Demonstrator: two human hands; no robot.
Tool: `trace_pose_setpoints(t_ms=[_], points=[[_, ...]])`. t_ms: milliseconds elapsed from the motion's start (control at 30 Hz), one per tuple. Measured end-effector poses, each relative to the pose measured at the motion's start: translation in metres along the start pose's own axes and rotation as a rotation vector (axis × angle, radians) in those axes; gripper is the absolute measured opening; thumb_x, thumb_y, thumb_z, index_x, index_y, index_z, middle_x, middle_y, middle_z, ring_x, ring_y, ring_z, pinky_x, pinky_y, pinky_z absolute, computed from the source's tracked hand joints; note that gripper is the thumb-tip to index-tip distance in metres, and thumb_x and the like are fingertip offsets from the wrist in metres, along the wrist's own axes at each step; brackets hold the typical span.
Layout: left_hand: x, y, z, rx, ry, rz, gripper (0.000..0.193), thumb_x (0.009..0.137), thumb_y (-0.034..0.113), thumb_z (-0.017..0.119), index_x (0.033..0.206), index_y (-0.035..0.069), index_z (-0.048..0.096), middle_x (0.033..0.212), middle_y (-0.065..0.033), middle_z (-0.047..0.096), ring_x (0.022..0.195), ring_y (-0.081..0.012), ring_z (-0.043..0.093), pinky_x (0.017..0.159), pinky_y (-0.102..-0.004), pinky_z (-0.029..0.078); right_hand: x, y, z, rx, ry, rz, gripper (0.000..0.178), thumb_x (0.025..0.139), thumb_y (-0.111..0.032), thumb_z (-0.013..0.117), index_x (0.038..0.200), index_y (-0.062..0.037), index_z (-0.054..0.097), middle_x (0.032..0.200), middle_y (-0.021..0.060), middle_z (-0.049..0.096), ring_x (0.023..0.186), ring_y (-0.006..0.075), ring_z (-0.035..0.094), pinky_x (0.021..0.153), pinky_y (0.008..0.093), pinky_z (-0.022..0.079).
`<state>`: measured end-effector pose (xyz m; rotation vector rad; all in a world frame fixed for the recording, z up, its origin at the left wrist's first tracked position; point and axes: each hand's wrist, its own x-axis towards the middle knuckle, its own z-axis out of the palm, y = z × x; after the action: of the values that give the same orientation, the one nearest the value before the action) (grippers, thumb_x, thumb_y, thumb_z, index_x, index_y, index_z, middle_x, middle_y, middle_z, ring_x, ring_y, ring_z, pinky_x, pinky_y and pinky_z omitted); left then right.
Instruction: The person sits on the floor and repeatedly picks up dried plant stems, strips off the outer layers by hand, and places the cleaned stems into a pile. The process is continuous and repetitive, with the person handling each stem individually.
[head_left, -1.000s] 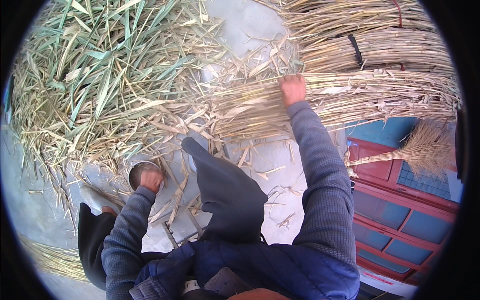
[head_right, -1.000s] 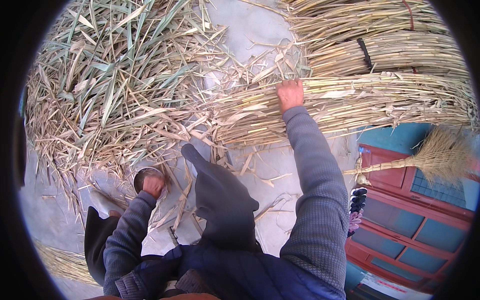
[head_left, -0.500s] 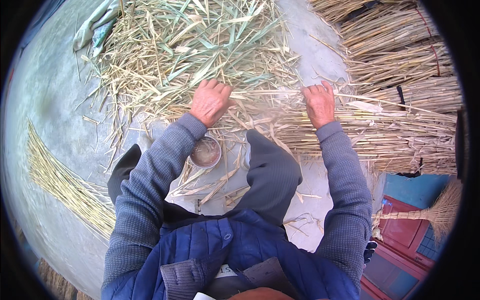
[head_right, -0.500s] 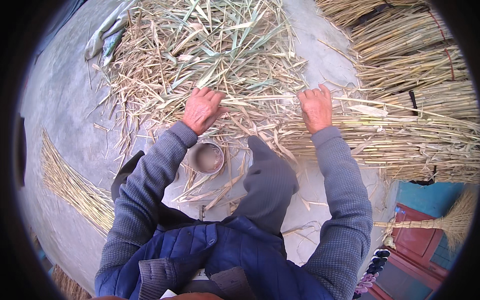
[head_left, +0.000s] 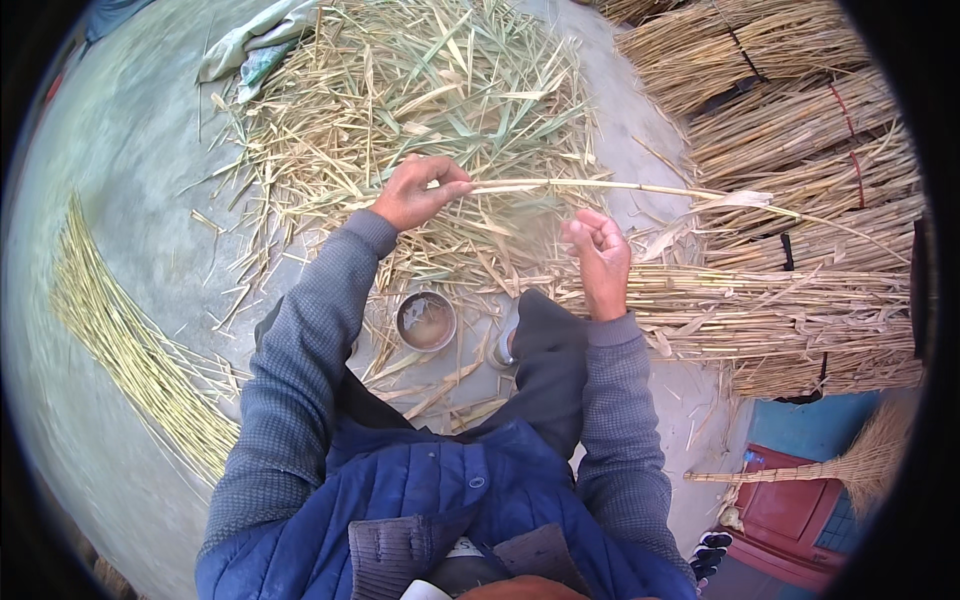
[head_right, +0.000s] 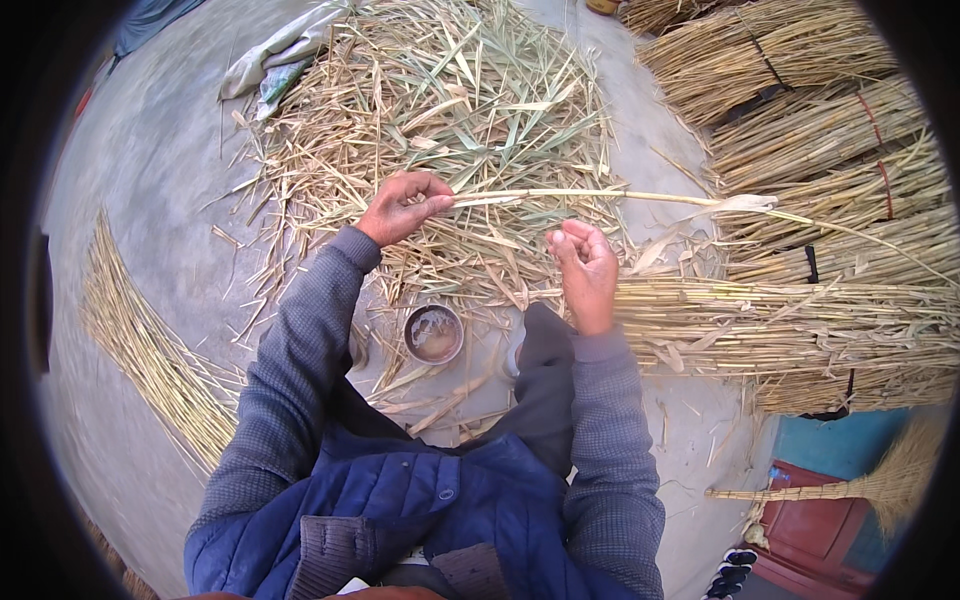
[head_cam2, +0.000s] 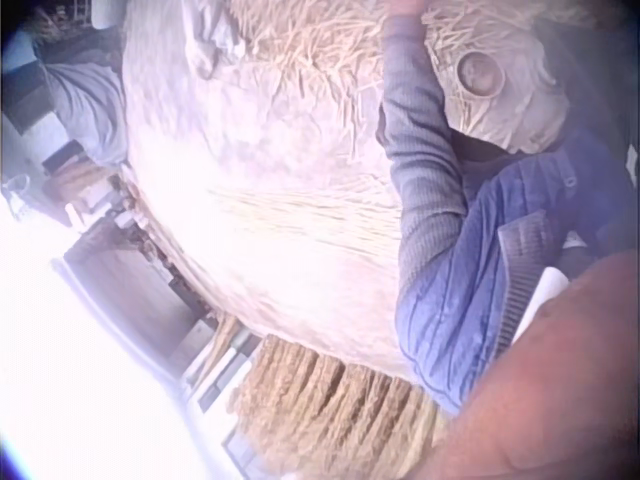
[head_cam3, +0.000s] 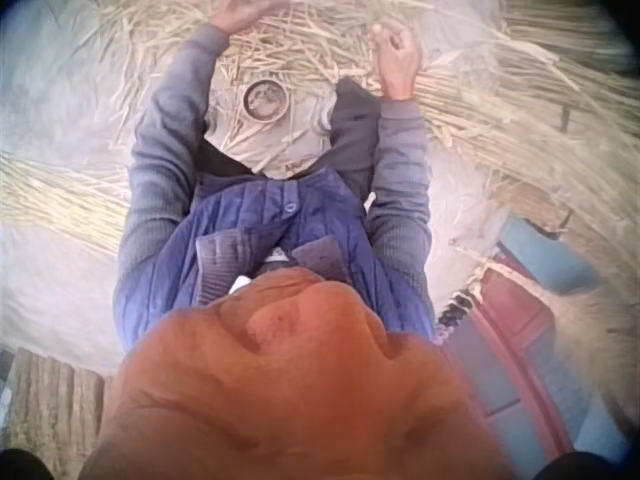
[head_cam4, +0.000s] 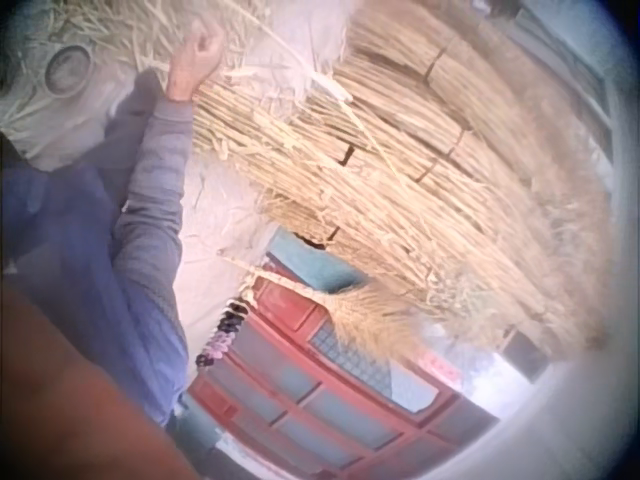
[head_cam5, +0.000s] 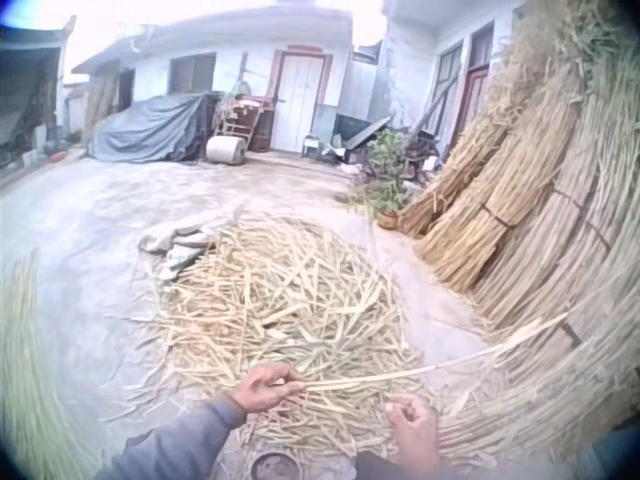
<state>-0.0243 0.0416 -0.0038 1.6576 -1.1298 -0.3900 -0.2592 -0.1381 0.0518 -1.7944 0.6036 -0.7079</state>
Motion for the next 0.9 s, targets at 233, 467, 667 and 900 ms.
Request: trace_pose_setpoints(t_ms=[233,467,667,900], points=[[-0.010,-0.018,-0.033,-0.132,-0.152,-0.249,0.030,0.096,0.030,0.070,0.102,0.001,0.069,0.084,0.0012,0.066,0.080,-0.0076,0.058,0.074,-0.0270,0.049,0.041,0.019,0.050,0.382,-0.124,0.049,0.031,0.099,-0.018,0.064,0.119,0.0038,0.057,0.100,0.0163,0.071,0.084,0.0215,0.073,0.075,0.0292,0.058],[0.003,-0.020,-0.022,0.274,0.085,0.156,0.032,0.080,0.030,0.081,0.097,0.003,0.074,0.089,-0.0122,0.073,0.083,-0.0268,0.068,0.076,-0.0372,0.051,0.058,0.031,0.079,0.339,-0.127,-0.064,0.022,0.101,-0.021,0.059,0.106,0.0003,0.055,0.096,0.0171,0.071,0.084,0.0244,0.073,0.074,0.0334,0.061],[0.009,-0.040,-0.013,-0.247,0.021,-0.263,0.014,0.086,0.017,0.079,0.089,0.004,0.075,0.083,-0.0037,0.073,0.076,-0.0123,0.067,0.069,-0.0272,0.053,0.062,0.038,0.081,0.393,-0.148,-0.014,0.020,0.102,-0.018,0.058,0.105,0.0020,0.057,0.096,0.0176,0.071,0.081,0.0233,0.073,0.073,0.0324,0.061],[0.013,-0.050,-0.052,-0.715,0.426,-0.357,0.021,0.091,0.022,0.076,0.098,0.004,0.068,0.083,-0.0038,0.072,0.067,-0.0063,0.059,0.066,-0.0200,0.048,0.066,0.054,0.076,0.457,-0.060,0.111,0.021,0.101,-0.014,0.055,0.106,0.0071,0.055,0.088,0.0186,0.070,0.075,0.0216,0.073,0.066,0.0299,0.061]])
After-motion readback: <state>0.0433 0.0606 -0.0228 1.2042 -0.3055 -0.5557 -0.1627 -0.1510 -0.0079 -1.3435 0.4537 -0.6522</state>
